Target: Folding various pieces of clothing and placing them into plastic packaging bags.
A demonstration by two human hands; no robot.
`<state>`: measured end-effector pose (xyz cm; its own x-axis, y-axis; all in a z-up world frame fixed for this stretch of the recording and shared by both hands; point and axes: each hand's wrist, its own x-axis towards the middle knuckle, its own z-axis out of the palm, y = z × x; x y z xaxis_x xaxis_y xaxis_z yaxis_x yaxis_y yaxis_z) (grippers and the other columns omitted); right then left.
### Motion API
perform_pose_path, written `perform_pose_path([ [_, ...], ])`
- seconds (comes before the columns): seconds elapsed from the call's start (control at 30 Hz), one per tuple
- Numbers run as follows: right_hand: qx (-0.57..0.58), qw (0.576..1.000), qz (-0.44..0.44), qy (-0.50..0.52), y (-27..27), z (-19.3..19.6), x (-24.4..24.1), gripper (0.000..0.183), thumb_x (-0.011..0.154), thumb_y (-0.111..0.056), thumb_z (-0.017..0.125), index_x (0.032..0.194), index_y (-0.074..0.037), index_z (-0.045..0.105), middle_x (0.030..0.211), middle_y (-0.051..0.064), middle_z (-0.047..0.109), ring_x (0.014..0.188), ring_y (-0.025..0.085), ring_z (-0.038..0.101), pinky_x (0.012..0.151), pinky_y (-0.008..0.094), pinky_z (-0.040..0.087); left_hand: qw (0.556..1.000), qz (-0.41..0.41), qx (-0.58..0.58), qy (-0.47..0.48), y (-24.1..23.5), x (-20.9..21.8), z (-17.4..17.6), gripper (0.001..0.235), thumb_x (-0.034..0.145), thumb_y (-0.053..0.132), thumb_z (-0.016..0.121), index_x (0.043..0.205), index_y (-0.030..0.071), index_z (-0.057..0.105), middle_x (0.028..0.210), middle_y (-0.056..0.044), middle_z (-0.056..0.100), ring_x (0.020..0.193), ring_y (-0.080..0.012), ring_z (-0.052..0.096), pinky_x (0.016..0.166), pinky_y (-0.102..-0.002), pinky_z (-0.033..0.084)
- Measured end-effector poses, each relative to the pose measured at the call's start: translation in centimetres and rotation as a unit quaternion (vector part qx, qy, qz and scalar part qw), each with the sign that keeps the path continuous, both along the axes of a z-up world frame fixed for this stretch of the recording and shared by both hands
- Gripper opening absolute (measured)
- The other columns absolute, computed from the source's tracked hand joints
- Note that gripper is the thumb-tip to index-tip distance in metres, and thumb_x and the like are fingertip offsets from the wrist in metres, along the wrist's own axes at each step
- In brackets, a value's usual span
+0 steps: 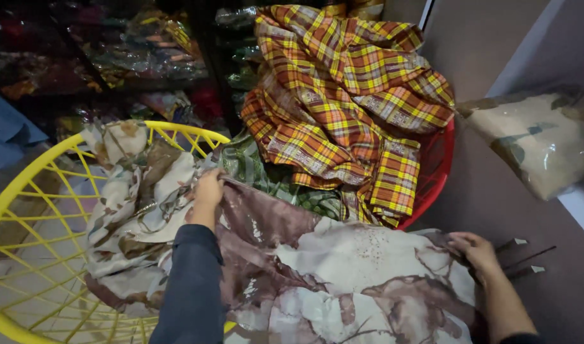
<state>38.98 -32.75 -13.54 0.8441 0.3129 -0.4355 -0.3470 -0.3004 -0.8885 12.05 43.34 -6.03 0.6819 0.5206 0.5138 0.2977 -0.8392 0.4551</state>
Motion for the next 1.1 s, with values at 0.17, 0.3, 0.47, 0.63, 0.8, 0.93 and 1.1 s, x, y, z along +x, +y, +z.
perform_pose_path([
  [0.17,0.06,0.943,-0.144,-0.295,-1.7,8.8,-8.3,0.028,0.091,0.0,0.071,0.118,-0.004,0.073,0.111,0.002,0.073,0.1,0.01,0.067,0.088,0.025,0.052,0.998,0.038,-0.047,0.01,-0.6,-4.9,3.6,0.021,0.086,0.013,0.074,0.107,0.009,0.073,0.104,-0.018,0.074,0.099,-0.0394,0.07,0.089,-0.047,0.054],
  [0.3,-0.031,0.921,-0.214,-0.323,-7.7,8.0,-14.5,0.009,0.102,-0.002,0.076,0.11,0.0,0.072,0.095,0.009,0.069,0.084,0.017,0.06,0.071,0.034,0.047,0.995,0.0,-0.053,-0.081,-0.7,-10.1,3.0,0.022,0.084,0.012,0.07,0.106,0.008,0.071,0.104,-0.018,0.072,0.098,-0.0383,0.07,0.088,-0.045,0.056],
  [0.47,-0.178,0.888,-0.1,-0.412,-14.1,2.2,-21.6,0.008,0.092,0.004,0.072,0.1,0.005,0.073,0.087,0.014,0.071,0.085,0.018,0.07,0.079,0.033,0.055,0.994,-0.009,-0.106,0.037,-0.3,-16.2,-2.4,0.019,0.09,0.019,0.062,0.105,0.012,0.073,0.113,-0.015,0.075,0.111,-0.0345,0.071,0.098,-0.041,0.056],
  [0.63,-0.303,0.835,-0.004,-0.458,-11.1,-0.4,-28.0,0.04,0.071,-0.023,0.075,0.111,-0.016,0.077,0.093,0.005,0.072,0.091,0.026,0.071,0.098,0.05,0.051,0.954,0.12,0.056,0.268,-8.6,-17.6,2.8,0.042,0.078,0.036,0.071,0.117,0.024,0.075,0.158,-0.014,0.042,0.136,-0.0472,0.043,0.11,-0.055,0.034],
  [0.8,-0.5,0.708,-0.082,-0.492,-4.2,4.2,-32.8,0.028,0.076,-0.036,0.076,0.1,-0.022,0.078,0.109,0.003,0.071,0.113,0.028,0.068,0.113,0.063,0.042,0.919,0.266,0.229,0.18,-24.1,-11.8,6.3,0.044,0.079,0.04,0.069,0.118,0.02,0.07,0.147,-0.016,0.053,0.132,-0.0462,0.048,0.107,-0.063,0.035],
  [0.93,-0.387,0.721,-0.026,-0.574,-2.7,6.0,-32.0,0.032,0.083,-0.033,0.066,0.106,-0.012,0.07,0.129,0.012,0.068,0.113,0.032,0.066,0.1,0.047,0.053,0.981,-0.168,-0.018,0.094,-41.7,-13.0,7.2,0.049,0.073,0.036,0.076,0.106,0.002,0.062,0.115,-0.024,0.058,0.109,-0.0444,0.052,0.088,-0.057,0.042],
  [1.1,-0.346,0.82,0.069,-0.451,1.0,10.5,-31.0,0.048,0.089,-0.03,0.065,0.128,-0.004,0.065,0.124,0.017,0.069,0.103,0.035,0.068,0.087,0.045,0.057,0.914,-0.225,-0.159,0.296,-51.0,-16.1,5.6,0.097,0.083,0.058,0.065,0.153,-0.001,0.035,0.15,-0.024,0.037,0.137,-0.0455,0.033,0.111,-0.064,0.027],
])
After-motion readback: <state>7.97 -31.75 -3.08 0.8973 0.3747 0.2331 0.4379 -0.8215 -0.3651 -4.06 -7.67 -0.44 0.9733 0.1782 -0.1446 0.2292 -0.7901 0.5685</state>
